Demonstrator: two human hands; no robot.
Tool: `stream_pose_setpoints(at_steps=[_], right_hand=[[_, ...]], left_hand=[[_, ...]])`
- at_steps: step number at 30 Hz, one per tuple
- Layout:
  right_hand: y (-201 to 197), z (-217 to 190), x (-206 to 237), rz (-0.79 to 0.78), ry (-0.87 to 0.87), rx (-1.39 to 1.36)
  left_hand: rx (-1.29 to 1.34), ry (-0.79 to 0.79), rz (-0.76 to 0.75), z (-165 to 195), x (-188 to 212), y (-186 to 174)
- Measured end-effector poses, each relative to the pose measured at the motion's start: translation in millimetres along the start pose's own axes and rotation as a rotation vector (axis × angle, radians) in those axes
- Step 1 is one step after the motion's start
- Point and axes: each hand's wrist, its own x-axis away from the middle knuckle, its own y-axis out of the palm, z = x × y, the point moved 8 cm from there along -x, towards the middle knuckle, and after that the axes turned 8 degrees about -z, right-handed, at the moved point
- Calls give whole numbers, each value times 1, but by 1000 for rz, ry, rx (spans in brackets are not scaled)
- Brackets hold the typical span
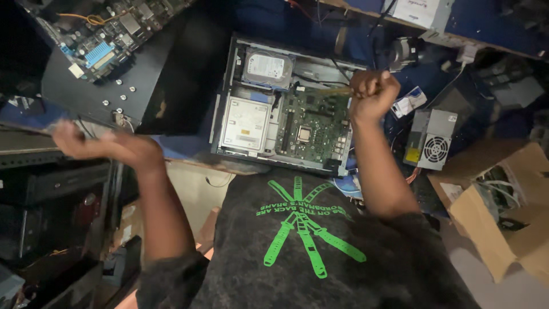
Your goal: The person uses a yellow-handled screwdriver to unscrew and remove parts from an open desktop computer case on a workbench. They remove screws from the motherboard area, detach a cooling fan from the case, and handle the fan and other internal components while working through the case.
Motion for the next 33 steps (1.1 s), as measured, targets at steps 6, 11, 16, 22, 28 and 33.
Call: stream_pose_setpoints(at_steps=[6,11,16,22,28,33], right_hand=[[7,10,-12,-6,-40,137],[8,23,-20,12,-8,52],[11,30,-28,-20,-30,47],[20,32,-35,-107,46,89],[49,35,-41,-423,229,127],[52,33,-45,-484,303,81]], left_hand=[[353,326,-326,93,100,32],[605,6,-1072,115,181,103],[745,-324,-1194,82,217,125],[585,-367,-1251,63,242,135],[665,-389,-1256,70,235,138],[684,-298,-1294,103,213,154]])
